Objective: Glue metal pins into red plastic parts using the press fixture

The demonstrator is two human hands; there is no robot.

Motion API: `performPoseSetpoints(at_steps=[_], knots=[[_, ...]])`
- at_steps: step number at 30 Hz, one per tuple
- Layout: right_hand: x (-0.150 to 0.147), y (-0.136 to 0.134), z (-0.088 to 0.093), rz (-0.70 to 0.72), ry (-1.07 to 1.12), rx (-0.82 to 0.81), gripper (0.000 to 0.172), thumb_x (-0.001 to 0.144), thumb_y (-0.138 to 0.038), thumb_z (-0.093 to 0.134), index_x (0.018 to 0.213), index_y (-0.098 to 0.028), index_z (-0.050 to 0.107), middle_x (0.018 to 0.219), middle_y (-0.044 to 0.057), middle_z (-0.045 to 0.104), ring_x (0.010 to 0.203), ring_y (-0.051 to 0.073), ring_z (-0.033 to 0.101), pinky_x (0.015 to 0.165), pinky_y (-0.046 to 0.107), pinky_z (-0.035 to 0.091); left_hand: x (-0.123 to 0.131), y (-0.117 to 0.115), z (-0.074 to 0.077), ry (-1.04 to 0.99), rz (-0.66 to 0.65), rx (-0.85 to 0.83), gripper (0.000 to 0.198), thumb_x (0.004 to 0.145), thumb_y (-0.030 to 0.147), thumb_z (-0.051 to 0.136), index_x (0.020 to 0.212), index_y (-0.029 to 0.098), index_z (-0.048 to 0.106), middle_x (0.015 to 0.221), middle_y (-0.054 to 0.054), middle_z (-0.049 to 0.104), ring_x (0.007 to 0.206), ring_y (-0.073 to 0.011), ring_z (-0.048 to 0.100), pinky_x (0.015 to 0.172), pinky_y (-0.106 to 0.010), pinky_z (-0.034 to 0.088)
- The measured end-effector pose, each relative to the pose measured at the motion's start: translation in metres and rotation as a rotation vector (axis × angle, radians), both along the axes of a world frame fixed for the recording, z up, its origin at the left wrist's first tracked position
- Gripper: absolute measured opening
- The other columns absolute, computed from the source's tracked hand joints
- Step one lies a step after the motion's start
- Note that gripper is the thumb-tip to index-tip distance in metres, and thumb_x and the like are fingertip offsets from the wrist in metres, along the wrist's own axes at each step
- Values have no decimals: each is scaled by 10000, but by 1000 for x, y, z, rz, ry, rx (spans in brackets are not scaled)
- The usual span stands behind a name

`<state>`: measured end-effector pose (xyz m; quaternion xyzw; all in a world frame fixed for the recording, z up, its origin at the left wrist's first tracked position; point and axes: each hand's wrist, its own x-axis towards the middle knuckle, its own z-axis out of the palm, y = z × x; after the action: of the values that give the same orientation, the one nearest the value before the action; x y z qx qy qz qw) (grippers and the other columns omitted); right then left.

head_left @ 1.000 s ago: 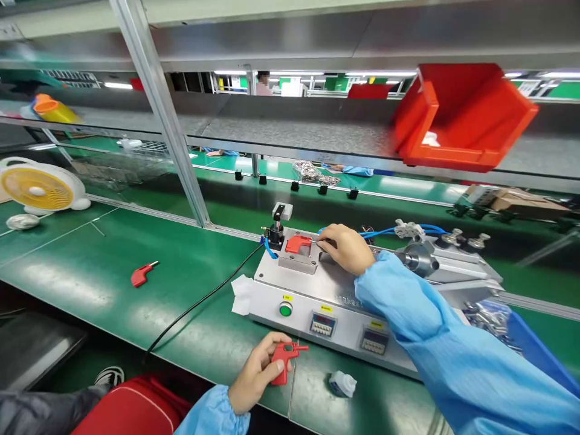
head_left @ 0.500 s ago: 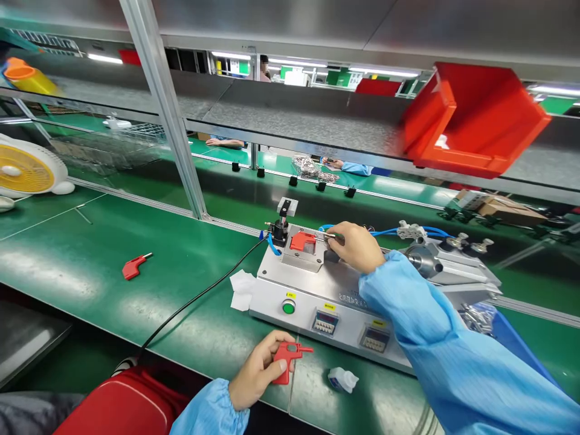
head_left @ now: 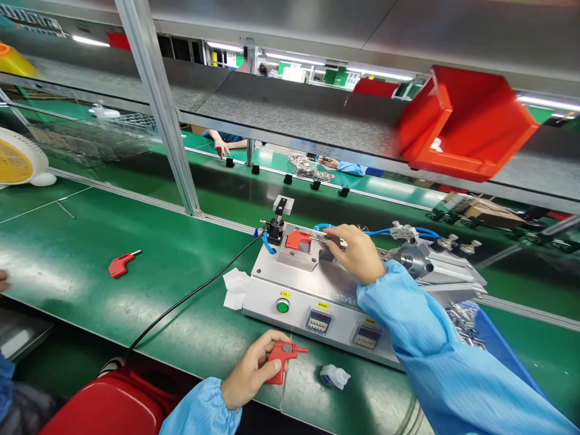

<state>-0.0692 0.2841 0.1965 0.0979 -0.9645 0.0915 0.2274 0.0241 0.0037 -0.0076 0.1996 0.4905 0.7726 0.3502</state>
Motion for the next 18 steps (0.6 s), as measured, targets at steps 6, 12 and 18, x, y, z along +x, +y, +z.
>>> performPoseSetpoints(at_steps=[6, 12, 18], knots=[[-7, -15, 5, 41, 2, 78, 284, 983, -178, 524, 1111, -208, 775, 1124, 115, 716, 1052, 294, 631, 919, 438, 562, 0, 1, 0, -16, 4, 8, 566, 873, 606, 781, 1242, 203, 631, 899, -58, 685, 800, -171, 591, 706, -258, 491], [-32, -53, 22, -41, -296, 286, 192, 933, -94, 635, 1013, -191, 779, 1157, 114, 700, 1057, 295, 633, 824, 384, 547, -1, 2, 1, 8, 37, -13, 566, 856, 605, 797, 1219, 205, 626, 903, -51, 675, 801, -171, 605, 700, -254, 485], [-44, -61, 51, -43, -283, 268, 122, 897, -70, 662, 922, -172, 725, 1118, 109, 681, 1033, 268, 638, 815, 352, 517, -2, 2, -3, 153, 135, -129, 522, 802, 556, 826, 1139, 199, 649, 956, -36, 666, 800, -165, 567, 770, -284, 485]])
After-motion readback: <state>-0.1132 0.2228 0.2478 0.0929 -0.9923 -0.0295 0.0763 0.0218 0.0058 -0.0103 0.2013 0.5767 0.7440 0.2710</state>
